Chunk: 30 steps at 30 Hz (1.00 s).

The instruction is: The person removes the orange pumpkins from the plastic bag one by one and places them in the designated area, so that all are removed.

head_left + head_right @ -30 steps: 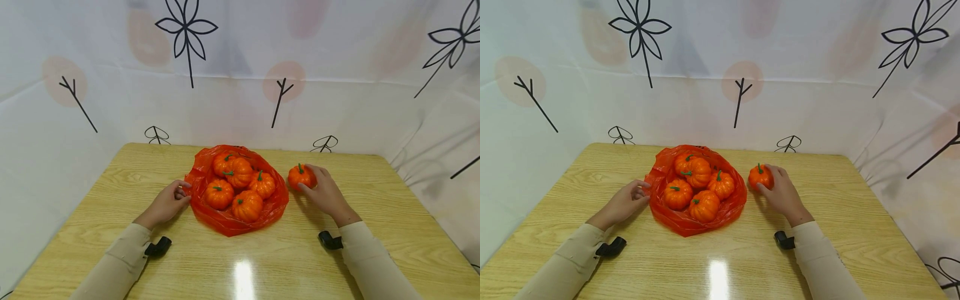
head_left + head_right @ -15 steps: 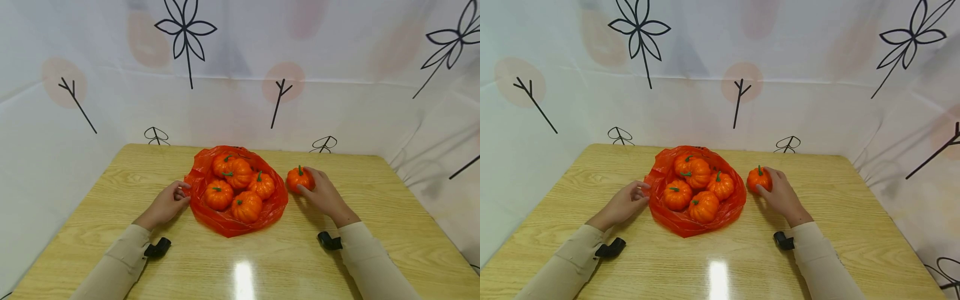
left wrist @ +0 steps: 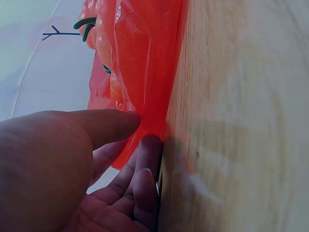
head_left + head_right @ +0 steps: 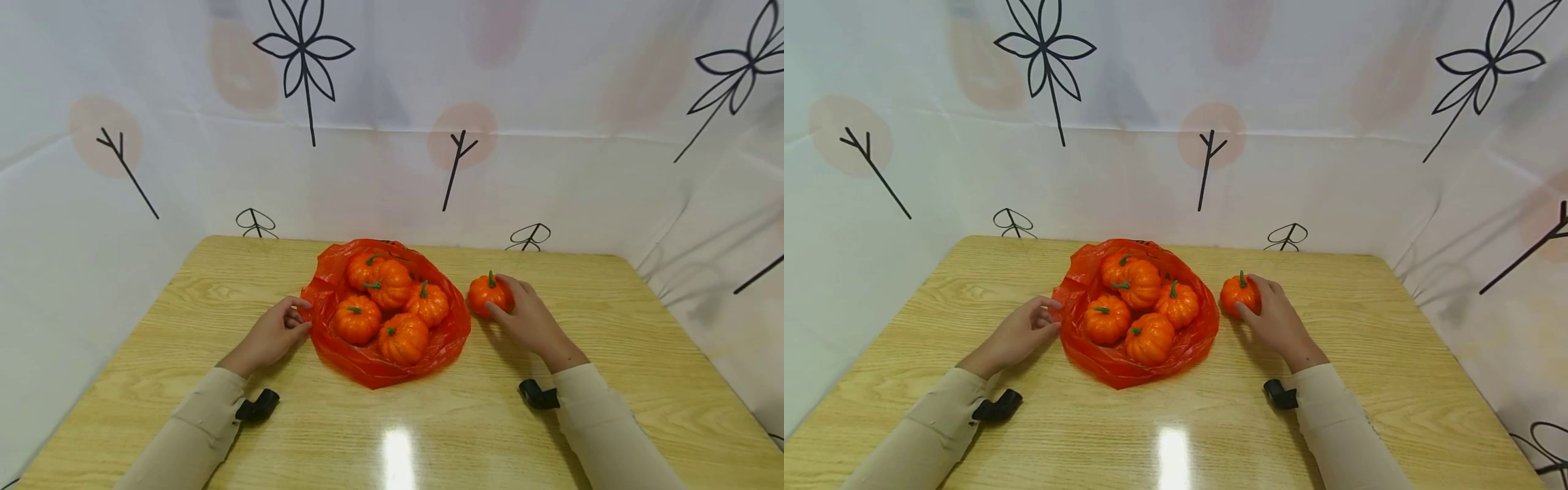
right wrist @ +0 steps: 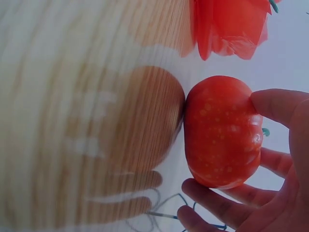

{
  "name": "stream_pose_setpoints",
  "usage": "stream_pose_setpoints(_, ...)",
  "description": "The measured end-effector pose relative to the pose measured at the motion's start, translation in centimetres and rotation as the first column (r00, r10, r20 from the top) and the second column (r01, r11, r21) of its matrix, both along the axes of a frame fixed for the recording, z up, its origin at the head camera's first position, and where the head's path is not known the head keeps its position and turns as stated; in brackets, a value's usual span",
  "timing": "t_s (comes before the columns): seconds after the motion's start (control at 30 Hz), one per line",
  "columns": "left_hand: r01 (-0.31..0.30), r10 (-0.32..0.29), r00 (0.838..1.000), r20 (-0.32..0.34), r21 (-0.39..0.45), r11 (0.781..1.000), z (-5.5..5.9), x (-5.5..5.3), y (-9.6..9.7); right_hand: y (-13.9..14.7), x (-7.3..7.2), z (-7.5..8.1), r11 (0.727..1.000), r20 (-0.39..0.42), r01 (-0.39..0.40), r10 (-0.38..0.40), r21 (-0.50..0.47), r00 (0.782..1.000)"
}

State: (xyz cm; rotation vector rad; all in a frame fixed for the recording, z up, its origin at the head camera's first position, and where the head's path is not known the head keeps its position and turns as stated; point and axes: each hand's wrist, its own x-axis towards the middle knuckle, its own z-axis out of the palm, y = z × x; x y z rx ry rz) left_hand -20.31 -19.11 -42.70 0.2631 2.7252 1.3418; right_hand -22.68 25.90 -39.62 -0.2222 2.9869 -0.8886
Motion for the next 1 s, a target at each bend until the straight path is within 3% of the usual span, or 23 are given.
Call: stream_pose_setpoints(1.0, -0.01, 0.01, 1.0, 0.0, -0.02, 1.0, -0.03, 0.11, 0.05, 0.11, -0.15, -0.23, 1.0, 0.005, -0.004, 0.004, 0.008, 1.0)
